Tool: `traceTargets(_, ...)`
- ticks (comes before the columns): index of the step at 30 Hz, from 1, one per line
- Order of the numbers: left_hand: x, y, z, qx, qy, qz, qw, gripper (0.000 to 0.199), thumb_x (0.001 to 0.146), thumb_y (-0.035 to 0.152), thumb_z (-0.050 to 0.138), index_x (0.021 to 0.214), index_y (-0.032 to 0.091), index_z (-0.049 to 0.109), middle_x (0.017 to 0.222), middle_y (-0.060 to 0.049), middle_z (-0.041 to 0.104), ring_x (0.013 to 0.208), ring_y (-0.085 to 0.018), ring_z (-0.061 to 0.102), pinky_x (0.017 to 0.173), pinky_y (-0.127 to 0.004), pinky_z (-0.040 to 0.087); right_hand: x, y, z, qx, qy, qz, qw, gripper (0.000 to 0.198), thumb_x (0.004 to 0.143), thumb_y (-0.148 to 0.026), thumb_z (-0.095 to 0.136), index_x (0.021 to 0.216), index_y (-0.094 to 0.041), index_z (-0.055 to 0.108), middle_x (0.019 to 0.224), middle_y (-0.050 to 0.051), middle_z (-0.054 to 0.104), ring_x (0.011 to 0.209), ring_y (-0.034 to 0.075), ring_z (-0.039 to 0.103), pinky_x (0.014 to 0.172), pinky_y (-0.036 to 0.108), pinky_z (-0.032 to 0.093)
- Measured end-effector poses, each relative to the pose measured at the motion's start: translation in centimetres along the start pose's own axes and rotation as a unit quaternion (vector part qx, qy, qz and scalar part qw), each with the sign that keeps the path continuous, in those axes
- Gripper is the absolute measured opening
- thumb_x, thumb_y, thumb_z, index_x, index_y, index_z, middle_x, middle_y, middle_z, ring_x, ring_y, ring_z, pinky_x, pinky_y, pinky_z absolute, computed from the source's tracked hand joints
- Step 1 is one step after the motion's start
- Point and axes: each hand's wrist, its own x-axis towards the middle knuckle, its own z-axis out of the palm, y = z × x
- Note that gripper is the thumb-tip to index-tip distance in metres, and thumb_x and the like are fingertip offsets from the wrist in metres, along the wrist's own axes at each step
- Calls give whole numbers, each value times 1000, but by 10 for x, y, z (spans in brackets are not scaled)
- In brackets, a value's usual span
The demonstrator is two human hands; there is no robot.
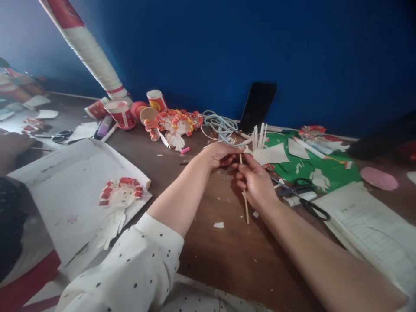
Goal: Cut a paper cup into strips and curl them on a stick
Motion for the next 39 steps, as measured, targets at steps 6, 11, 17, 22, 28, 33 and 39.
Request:
traceTargets(6, -2, 2, 1, 9, 15, -10, 1000, 11, 73, 12, 72, 67, 10, 63, 51, 2, 55, 42, -3, 49, 39, -10, 39, 1, 6, -1, -5, 22, -18, 1000, 62, 67, -25, 65, 128, -25, 52, 82, -1, 62, 54, 7, 46, 40, 18, 29)
traceTargets(11, -1, 3, -2, 7, -9, -19, 1000, 8, 74, 8, 69, 69, 9, 63, 54, 0, 57, 41, -2, 49, 40, -10, 38, 2, 5, -1, -9, 29, -15, 999, 65, 66, -24, 65, 129, -24, 50, 81, -1, 62, 54, 7, 46, 40, 18, 29)
traceTargets(17, -3, 3, 2, 19, 28, -8, 999, 13, 74, 7, 68, 63, 10, 62, 52, 0, 58, 41, -3, 49, 39, -10, 38, 0, 3, 0, -22, 15, -23, 999, 58, 67, -24, 64, 124, -24, 53, 81, -1, 61, 54, 7, 45, 39, 18, 28)
traceTargets(22, -5, 3, 6, 25, 47, -13, 999, 15, 72, 6, 68, 60, 10, 60, 50, 0, 57, 41, -3, 50, 38, -10, 38, 0, 6, -2, -46, 4, -37, 998, 54, 70, -26, 62, 122, -28, 52, 83, -2, 61, 53, 7, 47, 39, 18, 29)
traceTargets(28, 1, 1, 1, 9, 38, -21, 999, 13, 72, 6, 66, 61, 10, 60, 52, -1, 59, 42, -4, 51, 38, -10, 39, 1, 6, -2, -45, -6, -25, 999, 52, 70, -26, 62, 121, -27, 50, 85, -2, 61, 51, 6, 46, 39, 17, 25)
traceTargets(33, 1, 1, 0, 7, 37, -34, 999, 13, 74, 6, 64, 62, 10, 60, 51, -1, 58, 42, -4, 52, 40, -10, 40, -1, 4, -1, -55, -8, -25, 998, 44, 71, -26, 61, 113, -27, 51, 89, 0, 63, 52, 5, 46, 38, 16, 24)
traceTargets(39, -2, 1, 2, 0, 46, -22, 999, 15, 73, 4, 63, 61, 11, 57, 48, 0, 56, 41, -4, 51, 40, -10, 41, -1, 4, -1, -63, -12, -25, 998, 33, 71, -26, 62, 103, -26, 51, 88, -1, 62, 52, 5, 46, 39, 16, 24)
